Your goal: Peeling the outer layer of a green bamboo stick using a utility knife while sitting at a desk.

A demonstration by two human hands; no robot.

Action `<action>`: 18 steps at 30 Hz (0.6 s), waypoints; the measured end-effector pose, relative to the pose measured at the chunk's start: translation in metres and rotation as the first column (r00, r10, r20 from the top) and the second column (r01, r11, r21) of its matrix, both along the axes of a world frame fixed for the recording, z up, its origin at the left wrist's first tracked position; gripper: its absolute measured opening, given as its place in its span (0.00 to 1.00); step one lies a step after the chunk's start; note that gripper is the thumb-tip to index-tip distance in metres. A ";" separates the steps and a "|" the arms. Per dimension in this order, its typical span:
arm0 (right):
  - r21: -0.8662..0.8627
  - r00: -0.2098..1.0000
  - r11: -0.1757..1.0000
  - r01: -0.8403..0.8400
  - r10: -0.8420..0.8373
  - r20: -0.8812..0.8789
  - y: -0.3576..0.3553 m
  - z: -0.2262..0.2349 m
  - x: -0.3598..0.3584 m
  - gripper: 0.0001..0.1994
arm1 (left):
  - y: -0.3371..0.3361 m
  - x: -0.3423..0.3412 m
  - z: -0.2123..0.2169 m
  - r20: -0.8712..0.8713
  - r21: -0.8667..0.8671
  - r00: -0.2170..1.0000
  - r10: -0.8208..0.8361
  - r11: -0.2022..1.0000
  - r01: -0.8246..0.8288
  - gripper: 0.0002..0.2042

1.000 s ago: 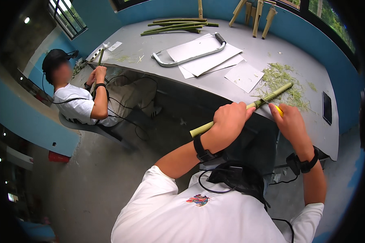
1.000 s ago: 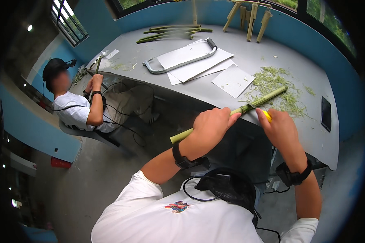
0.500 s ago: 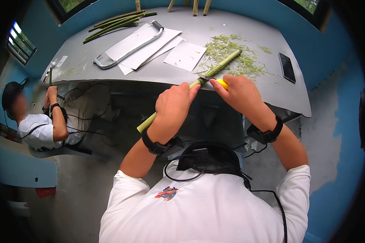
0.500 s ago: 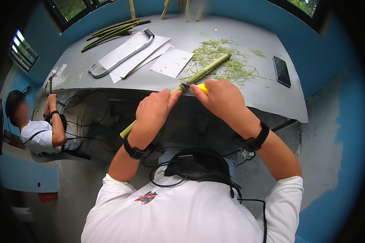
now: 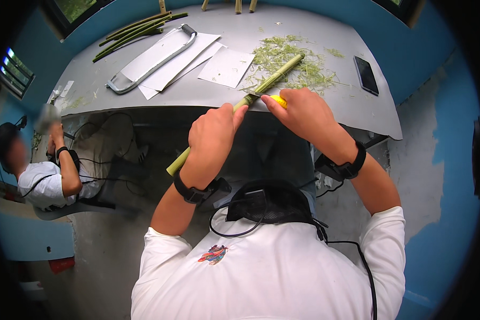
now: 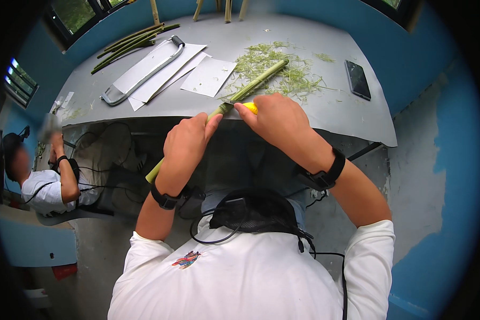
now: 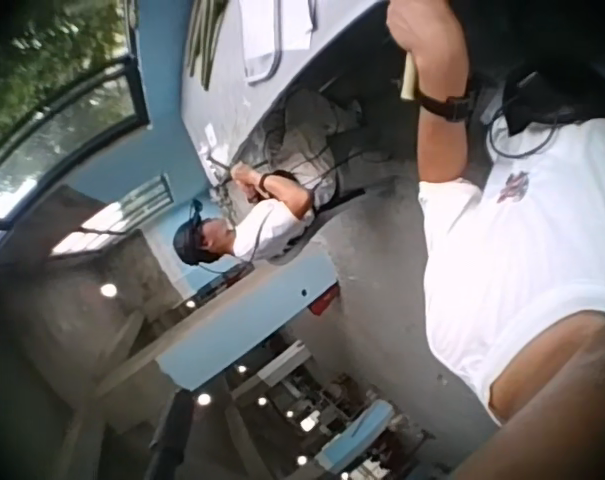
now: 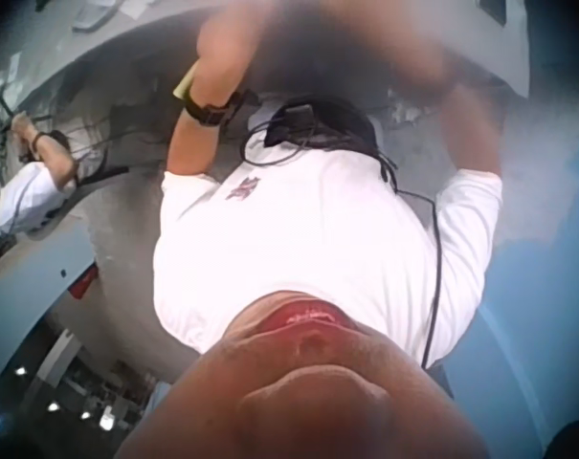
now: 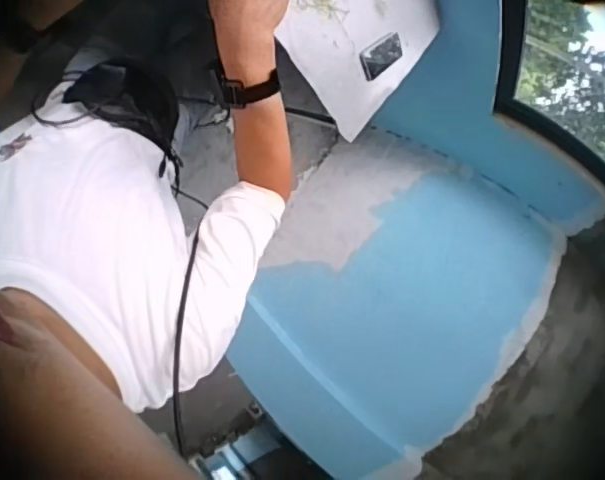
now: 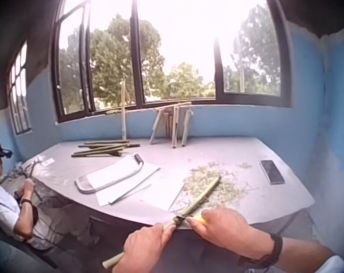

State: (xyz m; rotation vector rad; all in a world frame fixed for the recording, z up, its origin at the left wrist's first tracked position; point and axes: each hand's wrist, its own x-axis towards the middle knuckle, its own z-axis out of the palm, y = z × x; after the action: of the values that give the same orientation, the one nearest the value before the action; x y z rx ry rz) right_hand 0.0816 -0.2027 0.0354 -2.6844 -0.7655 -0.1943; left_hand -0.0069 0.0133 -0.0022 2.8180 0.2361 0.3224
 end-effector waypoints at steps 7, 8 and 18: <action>-0.091 0.974 0.971 0.222 -0.217 0.057 -0.047 0.003 0.063 0.35 | -0.006 0.003 0.011 -0.034 0.015 0.999 0.000 1.000 0.000 0.31; -0.068 0.986 0.985 0.161 -0.158 0.047 -0.046 0.002 0.062 0.36 | -0.005 0.004 0.012 -0.021 0.020 1.000 0.004 1.000 -0.004 0.31; -0.047 0.994 0.999 -0.019 0.014 -0.106 -0.015 0.006 0.025 0.37 | -0.006 0.003 0.000 -0.034 0.035 0.999 0.011 0.999 -0.010 0.31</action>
State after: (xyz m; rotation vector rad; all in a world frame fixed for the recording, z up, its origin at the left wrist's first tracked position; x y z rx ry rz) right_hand 0.1063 -0.2175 0.0414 -2.7074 -0.7692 -0.0300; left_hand -0.0043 0.0069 -0.0022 2.8589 0.2557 0.2834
